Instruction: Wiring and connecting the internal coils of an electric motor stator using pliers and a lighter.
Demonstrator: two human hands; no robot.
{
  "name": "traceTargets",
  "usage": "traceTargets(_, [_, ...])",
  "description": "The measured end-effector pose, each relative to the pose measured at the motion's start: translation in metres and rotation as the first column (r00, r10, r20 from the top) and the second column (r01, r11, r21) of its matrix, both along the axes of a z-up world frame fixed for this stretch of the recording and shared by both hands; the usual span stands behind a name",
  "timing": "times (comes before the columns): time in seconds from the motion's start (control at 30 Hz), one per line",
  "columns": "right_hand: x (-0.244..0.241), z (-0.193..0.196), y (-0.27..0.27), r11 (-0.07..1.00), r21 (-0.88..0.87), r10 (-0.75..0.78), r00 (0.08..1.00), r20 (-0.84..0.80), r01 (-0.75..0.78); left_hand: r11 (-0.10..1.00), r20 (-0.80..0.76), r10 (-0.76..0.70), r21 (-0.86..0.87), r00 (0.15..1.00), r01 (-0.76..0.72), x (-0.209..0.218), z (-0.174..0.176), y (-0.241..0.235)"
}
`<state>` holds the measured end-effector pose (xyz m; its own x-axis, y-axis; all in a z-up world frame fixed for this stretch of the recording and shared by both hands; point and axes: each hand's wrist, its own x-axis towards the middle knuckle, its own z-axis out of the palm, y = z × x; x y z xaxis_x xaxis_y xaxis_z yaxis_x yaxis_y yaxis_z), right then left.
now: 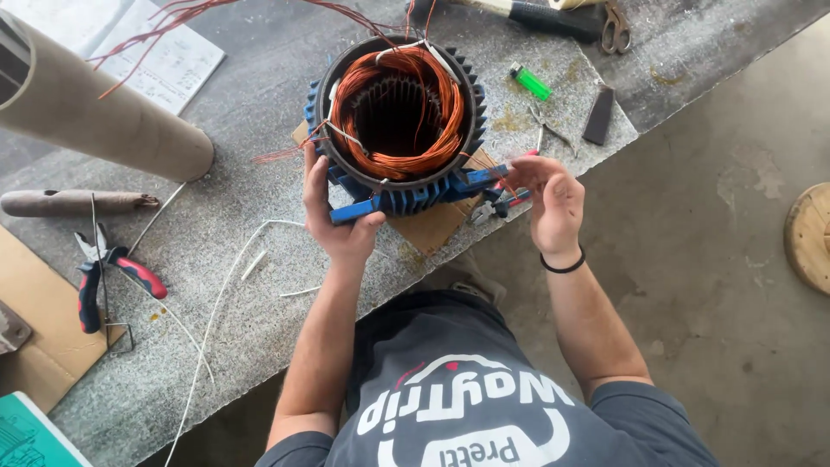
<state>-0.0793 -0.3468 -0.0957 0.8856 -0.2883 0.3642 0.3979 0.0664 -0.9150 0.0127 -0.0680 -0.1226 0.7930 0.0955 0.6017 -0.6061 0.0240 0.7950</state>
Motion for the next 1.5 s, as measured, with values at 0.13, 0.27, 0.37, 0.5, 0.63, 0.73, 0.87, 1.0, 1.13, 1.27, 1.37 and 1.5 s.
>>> traceTargets(0.13, [0.002, 0.013, 0.001, 0.997, 0.014, 0.083, 0.994, -0.075, -0.082, 0.991, 0.053, 0.103, 0.077, 0.993, -0.107, 0.004, -0.005, 0.003])
traceTargets(0.27, [0.018, 0.007, -0.005, 0.995, -0.027, 0.093, 0.987, -0.130, -0.098, 0.995, 0.082, 0.090, 0.043, 0.993, -0.094, 0.007, -0.006, 0.004])
traceTargets(0.37, [0.025, 0.007, 0.011, 0.988, 0.017, 0.157, 0.983, -0.094, -0.156, 0.994, 0.089, 0.092, 0.050, 0.992, -0.097, 0.008, -0.006, 0.007])
traceTargets(0.5, [0.013, -0.015, 0.034, 0.979, -0.201, 0.021, 1.000, -0.003, -0.021, 0.983, 0.100, 0.140, 0.105, 0.985, -0.150, 0.012, -0.007, 0.008])
traceTargets(0.63, [0.002, -0.031, 0.040, 0.946, 0.277, 0.180, 0.983, -0.017, -0.168, 0.991, 0.122, 0.095, 0.081, 0.988, -0.105, 0.028, -0.006, 0.018])
traceTargets(0.73, [-0.008, -0.042, 0.049, 0.944, 0.241, 0.235, 0.972, -0.009, -0.226, 0.999, 0.113, -0.012, 0.032, 0.993, 0.009, 0.053, -0.003, 0.028])
traceTargets(0.87, [-0.019, -0.050, 0.069, 0.925, 0.295, 0.261, 0.965, -0.038, -0.239, 0.990, 0.064, -0.140, 0.017, 0.988, 0.139, 0.079, -0.003, 0.043])
traceTargets(1.0, [-0.025, -0.030, 0.086, 0.941, 0.156, 0.302, 0.953, 0.014, -0.300, 0.949, 0.002, -0.316, 0.004, 0.949, 0.316, 0.094, -0.006, 0.057])
traceTargets(1.13, [-0.005, 0.003, 0.055, 0.935, -0.099, 0.339, 0.940, -0.031, -0.341, 0.928, 0.012, -0.371, -0.043, 0.929, 0.371, 0.081, -0.010, 0.056])
traceTargets(1.27, [0.043, 0.069, 0.025, 0.885, -0.460, 0.111, 0.993, 0.043, -0.079, 0.991, -0.133, -0.124, -0.065, 0.983, 0.116, 0.027, 0.000, 0.053])
traceTargets(1.37, [0.070, 0.139, 0.047, 0.525, -0.849, 0.077, 0.997, -0.026, -0.063, 0.997, -0.157, 0.077, -0.010, 0.985, -0.079, -0.018, 0.007, 0.058])
traceTargets(1.5, [0.105, 0.175, 0.083, -0.115, -0.953, 0.022, 0.959, -0.283, -0.279, 0.990, -0.120, 0.137, 0.041, 0.983, -0.133, -0.060, 0.008, 0.080])
